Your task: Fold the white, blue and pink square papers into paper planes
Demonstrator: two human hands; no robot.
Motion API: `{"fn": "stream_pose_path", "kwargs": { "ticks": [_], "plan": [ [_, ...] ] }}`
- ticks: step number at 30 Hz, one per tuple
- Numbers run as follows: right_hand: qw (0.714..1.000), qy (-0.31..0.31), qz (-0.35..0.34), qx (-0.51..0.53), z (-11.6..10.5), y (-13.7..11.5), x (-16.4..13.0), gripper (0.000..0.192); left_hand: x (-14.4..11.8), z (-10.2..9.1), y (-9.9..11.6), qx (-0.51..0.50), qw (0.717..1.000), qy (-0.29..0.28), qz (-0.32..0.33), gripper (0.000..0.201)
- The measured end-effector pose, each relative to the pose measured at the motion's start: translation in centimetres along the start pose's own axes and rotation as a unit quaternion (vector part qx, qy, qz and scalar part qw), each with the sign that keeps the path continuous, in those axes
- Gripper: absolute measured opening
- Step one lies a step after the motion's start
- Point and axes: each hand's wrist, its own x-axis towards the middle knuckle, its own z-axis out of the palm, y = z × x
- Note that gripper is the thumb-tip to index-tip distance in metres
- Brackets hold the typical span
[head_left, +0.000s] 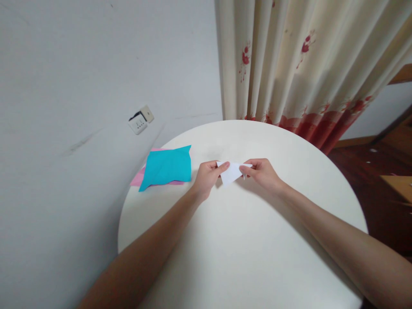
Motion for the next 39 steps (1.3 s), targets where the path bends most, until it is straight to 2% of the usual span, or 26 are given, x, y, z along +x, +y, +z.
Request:
{"fn": "stream_pose_path", "kwargs": {
  "ticks": [8,17,23,27,30,32,34,35,37,39],
  "plan": [
    [1.000,-0.004,-0.001,-0.014,-0.1,-0.1,0.2,0.027,0.3,0.2,-0.2,-0.017,1.000,0.013,-0.003,0.048],
    [1.000,-0.002,-0.005,-0.012,-0.2,0.8,0.6,0.026,1.0,-0.5,-0.8,0.021,0.995,0.083,0.048,0.037],
    [0.999,-0.002,-0.021,-0.033,-0.9,0.6,0.9,0.023,1.6,-0.6,-1.5,0.005,0.998,0.059,0.025,0.042],
    [0.999,-0.006,-0.019,-0.050,-1.2,0.2,0.8,0.023,2.1,-0.9,-2.1,0.046,0.995,0.070,0.052,0.040],
    [0.999,-0.006,-0.012,-0.044,-1.2,0.1,0.8,0.022,2.0,-0.8,-2.2,0.050,0.997,0.045,0.046,0.041],
    [0.999,0.001,-0.009,-0.043,-1.1,0.3,0.8,0.021,1.6,-0.5,-2.0,0.080,0.994,0.038,0.065,0.043],
    [0.999,0.025,0.007,-0.046,-1.0,0.6,1.0,0.020,1.0,0.1,-1.7,0.169,0.975,0.048,0.136,0.046],
    [0.998,0.040,0.022,-0.047,-1.0,0.8,1.0,0.018,0.6,0.5,-1.6,0.231,0.954,0.049,0.186,0.047],
    [0.995,0.068,0.058,-0.038,-0.9,1.1,1.1,0.017,-0.3,1.1,-1.3,0.357,0.892,0.023,0.277,0.045],
    [0.992,0.080,0.092,-0.012,-0.9,1.2,1.0,0.017,-1.1,1.6,-1.0,0.447,0.832,-0.018,0.327,0.050]
  ]
}}
